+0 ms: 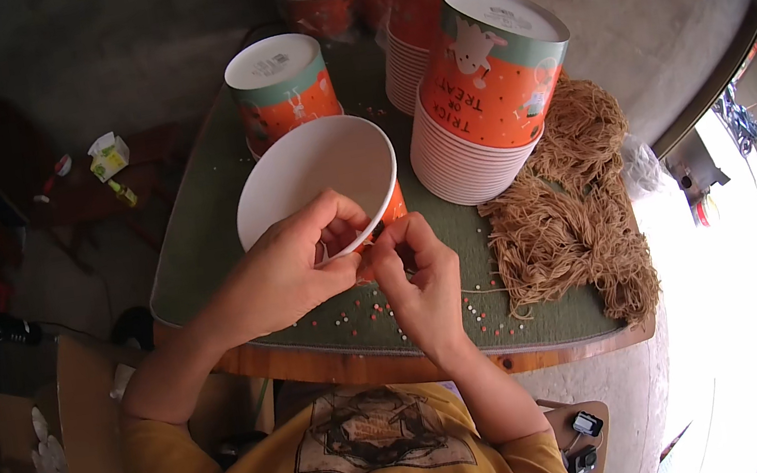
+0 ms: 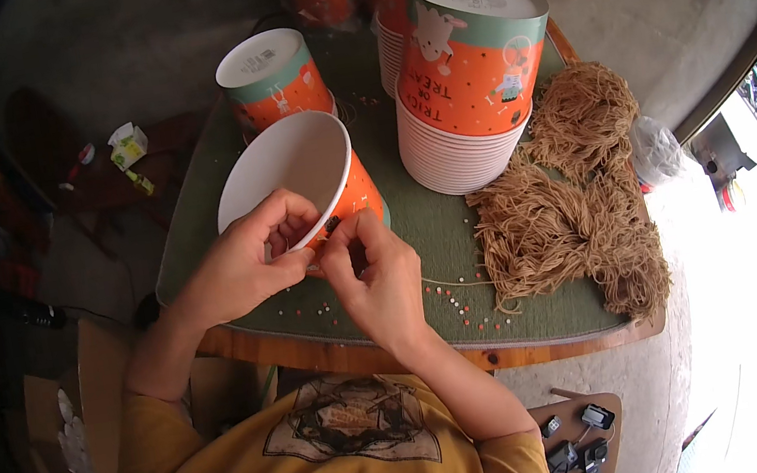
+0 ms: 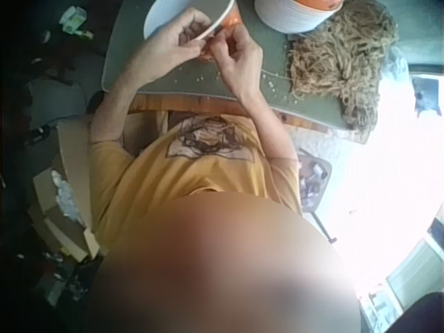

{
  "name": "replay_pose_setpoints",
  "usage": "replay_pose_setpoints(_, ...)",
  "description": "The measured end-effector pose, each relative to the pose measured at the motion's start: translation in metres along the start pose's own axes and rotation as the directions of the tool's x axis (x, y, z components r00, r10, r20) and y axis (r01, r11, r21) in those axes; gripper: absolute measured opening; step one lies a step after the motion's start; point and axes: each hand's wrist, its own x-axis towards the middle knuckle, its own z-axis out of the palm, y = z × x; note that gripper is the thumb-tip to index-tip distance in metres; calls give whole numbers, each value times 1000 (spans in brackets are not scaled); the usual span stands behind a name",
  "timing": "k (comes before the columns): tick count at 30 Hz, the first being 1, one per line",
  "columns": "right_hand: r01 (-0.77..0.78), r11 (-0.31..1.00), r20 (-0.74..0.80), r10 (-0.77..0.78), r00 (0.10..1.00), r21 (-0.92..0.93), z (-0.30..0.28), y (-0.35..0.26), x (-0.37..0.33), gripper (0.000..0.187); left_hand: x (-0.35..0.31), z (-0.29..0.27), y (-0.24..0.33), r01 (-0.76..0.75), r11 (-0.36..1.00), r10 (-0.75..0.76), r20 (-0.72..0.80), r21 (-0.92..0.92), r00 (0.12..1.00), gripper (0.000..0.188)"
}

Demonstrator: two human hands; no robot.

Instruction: Attaching rope handles to paper buckets by threading them through pre-punched holes.

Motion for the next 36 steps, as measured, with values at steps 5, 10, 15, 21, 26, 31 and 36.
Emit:
replay_pose_setpoints(5,52,993,-26,-55,998,-103,-2,0,-1,13,-1,3,0,-57,995,58,-4,81,998,26)
replay_pose_setpoints(10,132,958,-45,-148,988,-256,-5,-4,-3,11,1,5,-2,-80,993,84,-46,86,995,18)
replay_pose_setpoints(15,92,963,-37,-105,994,-255,-7,-7,-3,13,2,5,-2,-71,994,73,-23,88,997,26)
replay_pose_setpoints(21,37,971,-22,-44,999,-235,-8,-8,-2,15,1,8,-5,-106,986,113,-53,126,992,21)
replay_pose_setpoints(26,1,975,-26,-7,1000,-223,-12,-9,-5,15,3,-3,1,-70,990,61,76,125,995,19)
replay_pose_setpoints(31,-117,990,38,120,992,-76,-15,-11,-6,14,15,0,-11,1,999,4,89,-55,996,14)
replay_pose_setpoints(36,-183,983,94,185,978,-30,-20,-8,-7,14,21,5,-14,7,995,-14,71,99,997,10)
